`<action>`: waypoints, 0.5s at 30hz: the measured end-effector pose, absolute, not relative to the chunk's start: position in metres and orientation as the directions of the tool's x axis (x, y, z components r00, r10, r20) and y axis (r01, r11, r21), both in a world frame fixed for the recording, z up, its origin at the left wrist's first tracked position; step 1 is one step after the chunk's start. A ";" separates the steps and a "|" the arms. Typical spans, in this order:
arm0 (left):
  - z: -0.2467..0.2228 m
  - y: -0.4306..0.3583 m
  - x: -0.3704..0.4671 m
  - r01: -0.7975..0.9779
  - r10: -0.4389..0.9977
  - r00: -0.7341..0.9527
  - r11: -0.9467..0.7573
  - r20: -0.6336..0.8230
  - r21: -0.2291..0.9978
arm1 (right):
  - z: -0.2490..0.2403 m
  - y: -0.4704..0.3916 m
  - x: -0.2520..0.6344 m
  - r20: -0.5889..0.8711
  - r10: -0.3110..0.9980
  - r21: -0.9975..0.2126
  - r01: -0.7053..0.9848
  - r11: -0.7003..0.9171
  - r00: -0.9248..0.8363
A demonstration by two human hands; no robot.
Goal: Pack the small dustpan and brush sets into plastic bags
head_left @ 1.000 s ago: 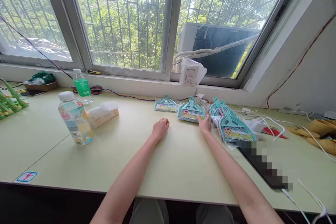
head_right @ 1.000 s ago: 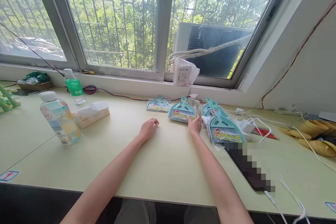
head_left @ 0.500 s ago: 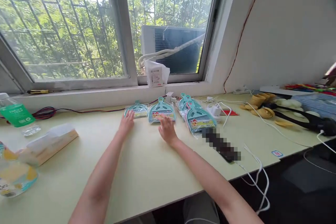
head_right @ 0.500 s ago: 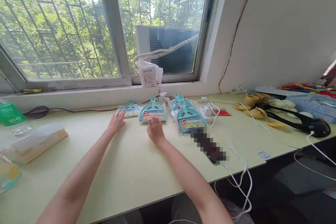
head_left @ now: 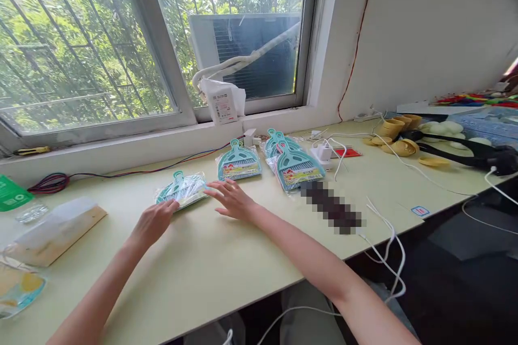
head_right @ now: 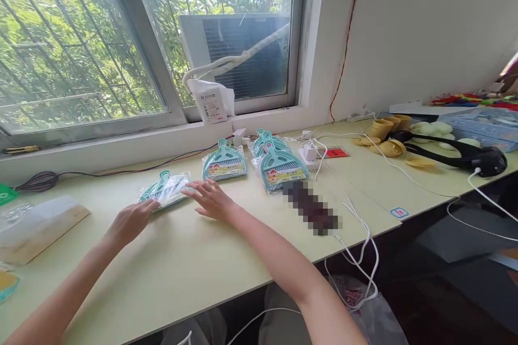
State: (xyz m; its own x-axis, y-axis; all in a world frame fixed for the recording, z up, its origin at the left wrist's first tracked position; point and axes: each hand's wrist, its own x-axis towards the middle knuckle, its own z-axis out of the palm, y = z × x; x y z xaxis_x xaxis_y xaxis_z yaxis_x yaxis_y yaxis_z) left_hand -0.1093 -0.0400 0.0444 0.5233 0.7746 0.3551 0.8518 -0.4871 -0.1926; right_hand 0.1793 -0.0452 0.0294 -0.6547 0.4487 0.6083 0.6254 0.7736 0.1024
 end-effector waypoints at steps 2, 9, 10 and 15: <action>0.051 -0.069 -0.113 0.827 0.708 0.561 -0.503 0.429 -0.251 | 0.035 -0.059 0.167 0.621 0.409 0.127 0.601 0.789 -0.668; 0.077 -0.122 -0.064 0.670 0.419 0.693 -0.674 0.586 -0.311 | 0.037 -0.076 0.144 0.603 0.378 0.136 0.557 0.819 -0.703; 0.082 -0.123 -0.056 0.676 0.406 0.661 -0.687 0.631 -0.267 | 0.038 -0.075 0.147 0.612 0.381 0.138 0.567 0.812 -0.694; 0.098 -0.099 -0.042 0.575 0.458 -0.168 -0.673 0.873 0.464 | 0.050 -0.075 0.170 0.758 0.456 -0.006 0.694 0.720 -0.466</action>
State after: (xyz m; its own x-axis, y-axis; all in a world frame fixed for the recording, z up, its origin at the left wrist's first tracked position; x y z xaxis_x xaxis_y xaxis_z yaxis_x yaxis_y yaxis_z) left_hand -0.0420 -0.0987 0.0985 -0.1684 0.4581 0.8728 0.5755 -0.6732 0.4644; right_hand 0.1698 -0.0745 0.0501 -0.4664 0.4557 0.7581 0.6940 0.7199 -0.0058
